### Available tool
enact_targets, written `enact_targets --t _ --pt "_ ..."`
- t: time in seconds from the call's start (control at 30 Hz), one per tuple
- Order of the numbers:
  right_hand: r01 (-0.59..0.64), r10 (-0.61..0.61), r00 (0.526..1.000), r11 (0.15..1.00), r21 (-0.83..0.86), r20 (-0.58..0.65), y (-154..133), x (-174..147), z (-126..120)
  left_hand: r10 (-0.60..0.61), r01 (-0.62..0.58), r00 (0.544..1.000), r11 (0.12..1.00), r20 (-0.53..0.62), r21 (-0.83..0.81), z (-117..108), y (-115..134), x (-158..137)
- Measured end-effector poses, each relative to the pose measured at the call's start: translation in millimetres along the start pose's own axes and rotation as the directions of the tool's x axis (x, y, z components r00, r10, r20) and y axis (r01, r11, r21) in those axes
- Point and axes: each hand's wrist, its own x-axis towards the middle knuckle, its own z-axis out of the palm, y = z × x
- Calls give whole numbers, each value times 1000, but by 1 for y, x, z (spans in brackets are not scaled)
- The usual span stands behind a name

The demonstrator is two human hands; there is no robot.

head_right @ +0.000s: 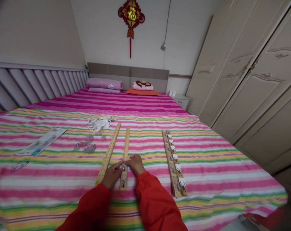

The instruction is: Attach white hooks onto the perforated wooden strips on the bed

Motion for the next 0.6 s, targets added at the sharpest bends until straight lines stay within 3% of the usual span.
enact_targets --t 0.27,0.37,0.47,0.6 --pt "117 -157 978 958 -261 -139 3 8 3 -21 20 1000 998 23 54 -1 12 -4" --pt "122 -135 986 985 -125 -103 3 4 3 -13 13 1000 997 2 78 -1 12 -5" --pt "79 -80 997 994 71 17 0 -2 -1 -22 22 1000 999 7 44 -1 9 -4" --pt "54 -68 991 991 119 118 -3 -11 -11 -37 38 999 999 -3 31 3 4 -5"
